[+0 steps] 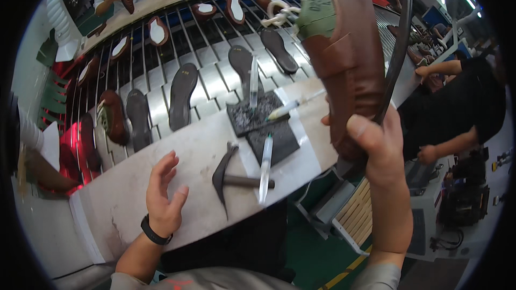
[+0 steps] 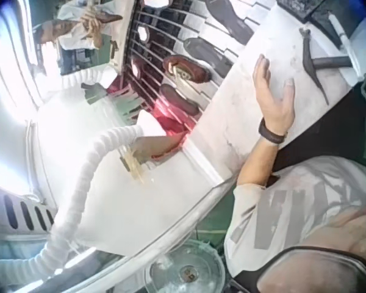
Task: The person picks up shoe uppers and matching soles from a conveyor belt, hammers the heel of the upper, and then manually presses and fits the sole onto the bottom of the shoe.
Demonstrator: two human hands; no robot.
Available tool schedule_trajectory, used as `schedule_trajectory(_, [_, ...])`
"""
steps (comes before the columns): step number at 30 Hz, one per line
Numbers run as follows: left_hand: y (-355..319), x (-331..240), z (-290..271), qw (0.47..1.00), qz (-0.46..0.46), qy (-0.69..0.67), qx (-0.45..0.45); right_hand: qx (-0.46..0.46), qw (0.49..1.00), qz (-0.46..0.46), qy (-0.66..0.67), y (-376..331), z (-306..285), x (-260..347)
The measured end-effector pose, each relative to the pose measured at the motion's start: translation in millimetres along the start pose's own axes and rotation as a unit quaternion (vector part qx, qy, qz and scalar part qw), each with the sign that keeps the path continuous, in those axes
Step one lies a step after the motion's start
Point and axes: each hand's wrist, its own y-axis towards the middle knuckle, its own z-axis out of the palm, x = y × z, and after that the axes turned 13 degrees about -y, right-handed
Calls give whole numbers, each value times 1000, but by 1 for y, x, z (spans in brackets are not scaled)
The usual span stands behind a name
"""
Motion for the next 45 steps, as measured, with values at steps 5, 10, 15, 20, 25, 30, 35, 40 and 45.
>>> schedule_trajectory(5, [-72,-77,-31,954,-24,-296,-41,189,981,26,-35,-181,98,20])
schedule_trajectory(10, [-140,-55,-85,984,-28,-130,-119,209,945,-111,-225,-293,222,-5])
schedule_trajectory(15, [-201,-28,-132,937,-123,-287,-154,269,925,-196,-183,-315,243,1])
schedule_trajectory(20, [-208,-25,-136,926,-103,-342,-119,144,967,-88,-193,-225,236,10])
schedule_trajectory(25, [-197,-18,-80,937,-124,-323,52,-34,918,-231,-321,-118,276,-51])
schedule_trajectory(30, [-174,29,-11,859,-229,-399,224,-108,876,-175,-436,-99,196,-109])
schedule_trajectory(35, [-159,91,47,790,-359,-408,284,-52,824,-190,-532,-146,177,-109])
schedule_trajectory(40, [-134,129,90,826,-333,-343,299,-118,920,-85,-364,-247,155,-124])
schedule_trajectory(45, [-126,138,134,815,-390,-285,321,-144,964,220,-45,-373,153,-144])
